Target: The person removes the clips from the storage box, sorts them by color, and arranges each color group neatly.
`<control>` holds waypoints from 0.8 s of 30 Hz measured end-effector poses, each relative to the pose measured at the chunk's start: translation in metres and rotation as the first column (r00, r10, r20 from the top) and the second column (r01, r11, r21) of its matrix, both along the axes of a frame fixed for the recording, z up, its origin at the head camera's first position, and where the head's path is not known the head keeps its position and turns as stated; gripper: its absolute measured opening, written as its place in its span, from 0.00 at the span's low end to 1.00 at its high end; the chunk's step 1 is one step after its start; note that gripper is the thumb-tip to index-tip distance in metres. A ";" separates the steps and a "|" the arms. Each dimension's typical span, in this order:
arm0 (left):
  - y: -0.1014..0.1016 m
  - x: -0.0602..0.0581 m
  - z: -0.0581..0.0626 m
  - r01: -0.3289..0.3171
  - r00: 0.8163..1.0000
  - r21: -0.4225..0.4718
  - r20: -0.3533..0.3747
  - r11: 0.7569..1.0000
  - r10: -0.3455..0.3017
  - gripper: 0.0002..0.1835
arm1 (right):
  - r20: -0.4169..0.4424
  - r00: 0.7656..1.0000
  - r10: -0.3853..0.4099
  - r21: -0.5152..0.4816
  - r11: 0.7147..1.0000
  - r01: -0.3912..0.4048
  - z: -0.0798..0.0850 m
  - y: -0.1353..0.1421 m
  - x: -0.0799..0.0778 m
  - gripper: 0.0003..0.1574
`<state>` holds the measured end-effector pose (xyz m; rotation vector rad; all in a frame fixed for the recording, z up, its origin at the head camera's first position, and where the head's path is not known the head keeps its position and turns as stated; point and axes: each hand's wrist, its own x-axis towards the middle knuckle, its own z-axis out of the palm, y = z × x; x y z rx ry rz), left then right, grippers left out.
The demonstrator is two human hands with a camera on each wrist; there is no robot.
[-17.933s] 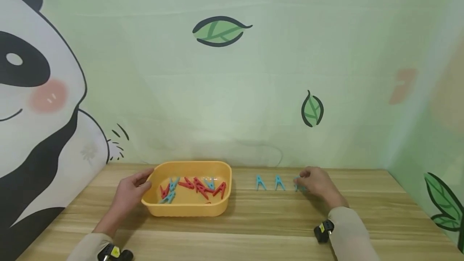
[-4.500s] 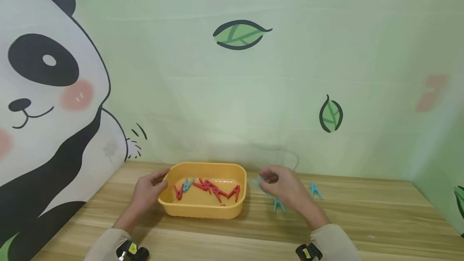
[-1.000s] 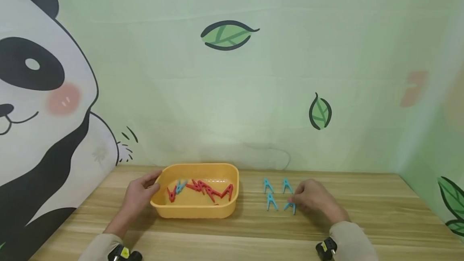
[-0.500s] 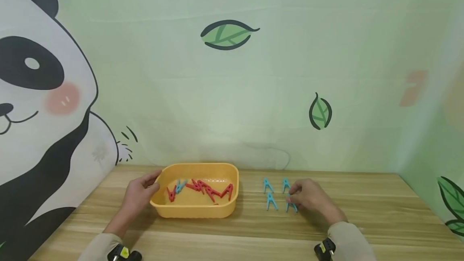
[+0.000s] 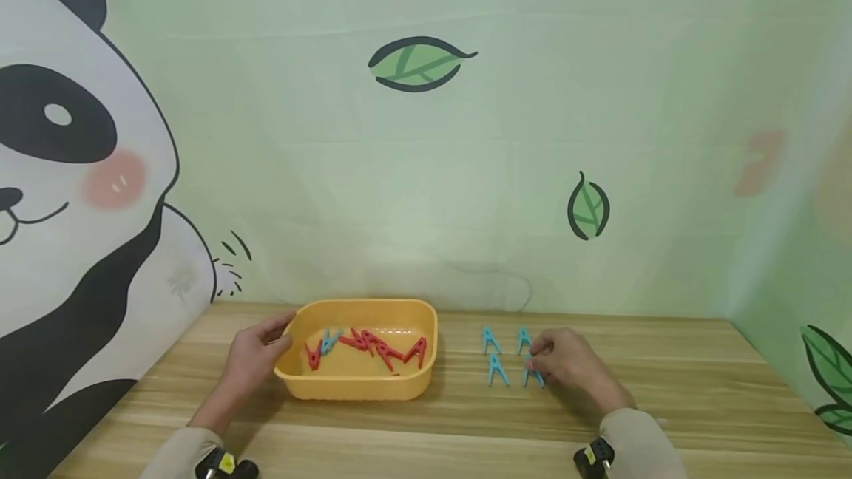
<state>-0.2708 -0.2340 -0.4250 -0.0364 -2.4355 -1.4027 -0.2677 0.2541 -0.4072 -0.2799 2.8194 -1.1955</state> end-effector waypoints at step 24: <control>0.000 0.004 0.003 0.015 1.000 0.041 0.004 0.999 -0.015 0.24 | -0.242 0.968 0.067 0.069 0.996 -0.052 0.036 -0.048 0.008 0.17</control>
